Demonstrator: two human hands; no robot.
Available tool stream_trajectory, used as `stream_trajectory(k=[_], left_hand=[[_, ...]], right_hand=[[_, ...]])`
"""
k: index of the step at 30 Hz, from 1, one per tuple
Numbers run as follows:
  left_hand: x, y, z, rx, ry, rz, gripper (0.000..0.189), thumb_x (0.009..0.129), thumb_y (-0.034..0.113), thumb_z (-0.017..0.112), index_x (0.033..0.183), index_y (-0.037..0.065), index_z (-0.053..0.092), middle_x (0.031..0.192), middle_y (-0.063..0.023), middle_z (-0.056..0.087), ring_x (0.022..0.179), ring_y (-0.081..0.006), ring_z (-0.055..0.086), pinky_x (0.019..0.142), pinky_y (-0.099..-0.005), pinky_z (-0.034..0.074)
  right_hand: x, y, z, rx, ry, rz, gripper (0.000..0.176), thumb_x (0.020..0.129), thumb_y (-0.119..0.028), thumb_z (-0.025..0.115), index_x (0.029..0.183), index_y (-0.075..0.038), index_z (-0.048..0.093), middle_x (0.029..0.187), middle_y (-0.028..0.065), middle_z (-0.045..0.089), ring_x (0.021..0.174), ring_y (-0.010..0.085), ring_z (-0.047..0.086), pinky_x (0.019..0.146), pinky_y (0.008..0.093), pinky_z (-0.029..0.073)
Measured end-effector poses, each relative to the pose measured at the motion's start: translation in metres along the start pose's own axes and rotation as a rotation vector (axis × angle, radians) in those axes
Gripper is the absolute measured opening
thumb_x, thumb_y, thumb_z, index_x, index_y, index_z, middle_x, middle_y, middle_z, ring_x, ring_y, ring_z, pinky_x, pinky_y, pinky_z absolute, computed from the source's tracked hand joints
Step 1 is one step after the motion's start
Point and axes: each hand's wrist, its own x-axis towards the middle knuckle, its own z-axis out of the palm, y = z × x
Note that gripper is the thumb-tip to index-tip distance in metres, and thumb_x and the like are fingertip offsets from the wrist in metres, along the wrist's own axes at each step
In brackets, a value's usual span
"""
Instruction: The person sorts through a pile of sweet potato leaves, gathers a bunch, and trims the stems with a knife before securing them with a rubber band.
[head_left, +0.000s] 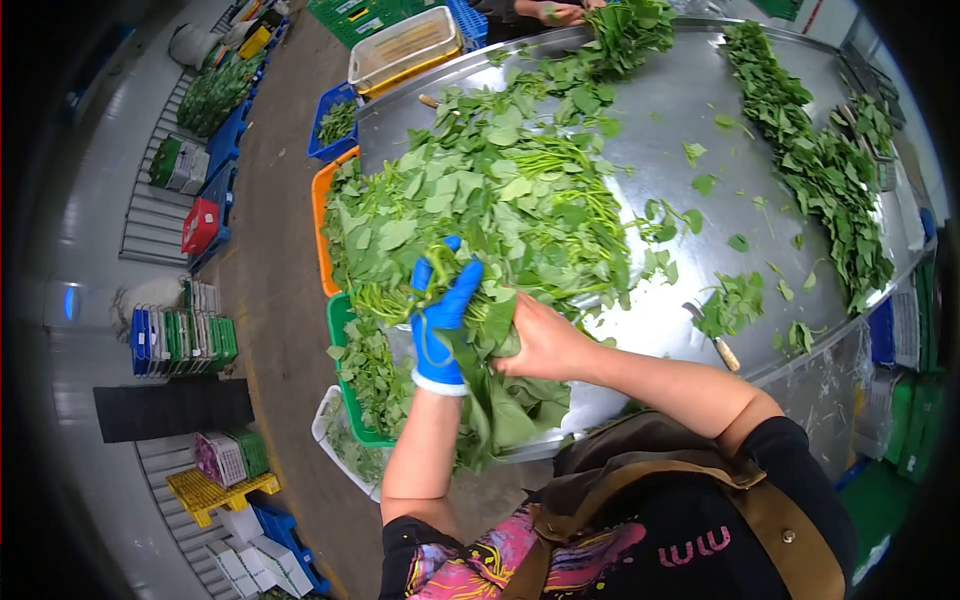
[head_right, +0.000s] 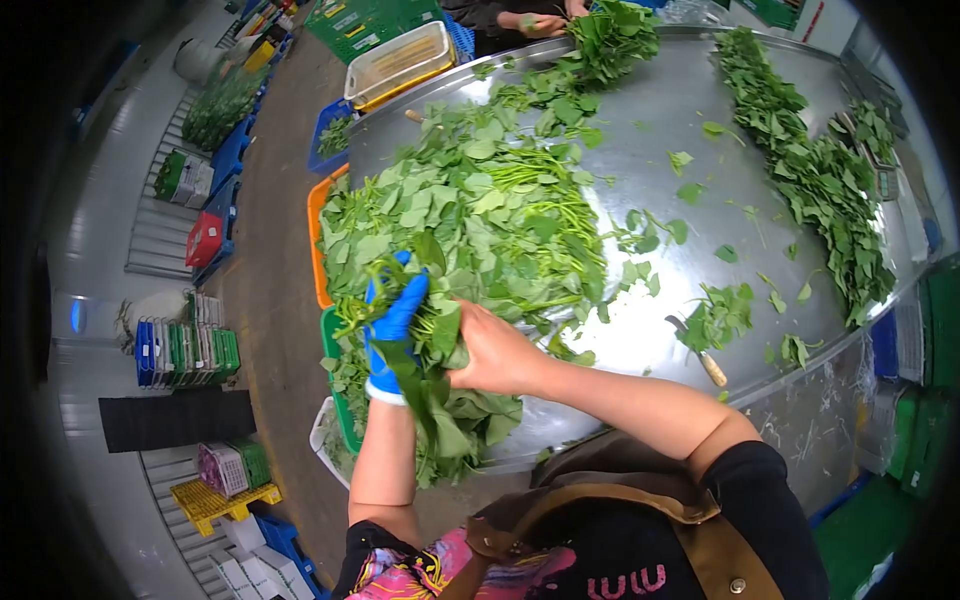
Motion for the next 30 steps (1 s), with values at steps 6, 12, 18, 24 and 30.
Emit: stream_trajectory(k=[6, 12, 18, 24, 30], left_hand=[[-0.044, -0.065, -0.002, 0.082, -0.224, -0.057, 0.066, 0.074, 0.0, 0.074, 0.131, 0.004, 0.042, 0.118, -0.0083, 0.053, 0.105, -0.0161, 0.054, 0.089, -0.0299, 0.047], [-0.077, -0.134, -0.006, 0.062, -0.201, -0.407, 0.051, 0.079, 0.003, 0.065, 0.127, -0.004, 0.046, 0.115, -0.0129, 0.061, 0.105, -0.0191, 0.059, 0.094, -0.0315, 0.046], [-0.066, -0.139, -0.014, 0.207, -0.652, -0.456, 0.042, 0.083, 0.006, 0.061, 0.124, 0.0, 0.055, 0.121, -0.0101, 0.059, 0.108, -0.0193, 0.057, 0.096, -0.0326, 0.044], [-0.087, -0.158, 0.058, 0.405, -0.704, -0.55, 0.057, 0.08, 0.014, 0.067, 0.131, -0.001, 0.045, 0.12, -0.0104, 0.057, 0.111, -0.0159, 0.054, 0.095, -0.0296, 0.043], [-0.099, -0.18, 0.085, 0.362, -0.606, -0.6, 0.065, 0.078, 0.009, 0.068, 0.136, -0.001, 0.041, 0.123, -0.0078, 0.056, 0.111, -0.0152, 0.053, 0.095, -0.0291, 0.042]], right_hand=[[-0.073, 0.032, -0.015, 0.124, -0.005, 0.113, 0.055, 0.069, -0.014, 0.067, 0.118, 0.002, 0.048, 0.106, 0.0223, 0.059, 0.101, 0.0383, 0.057, 0.089, 0.041, 0.045], [-0.149, 0.069, -0.023, -0.115, -0.195, 0.127, 0.063, 0.077, -0.028, 0.072, 0.128, -0.004, 0.045, 0.122, 0.0206, 0.051, 0.115, 0.036, 0.048, 0.096, 0.0416, 0.042], [-0.245, 0.165, -0.111, -0.524, 0.287, 0.503, 0.035, 0.077, -0.015, 0.069, 0.107, -0.003, 0.056, 0.102, 0.0161, 0.062, 0.098, 0.0313, 0.06, 0.086, 0.0386, 0.048], [-0.299, 0.219, -0.134, -0.724, 0.187, 0.712, 0.026, 0.071, -0.008, 0.061, 0.094, -0.002, 0.051, 0.097, 0.017, 0.057, 0.087, 0.0374, 0.059, 0.077, 0.0444, 0.049], [-0.298, 0.169, -0.144, -0.532, 0.1, 0.275, 0.026, 0.076, -0.009, 0.058, 0.1, -0.006, 0.049, 0.095, 0.013, 0.055, 0.082, 0.0317, 0.06, 0.068, 0.0427, 0.051]])
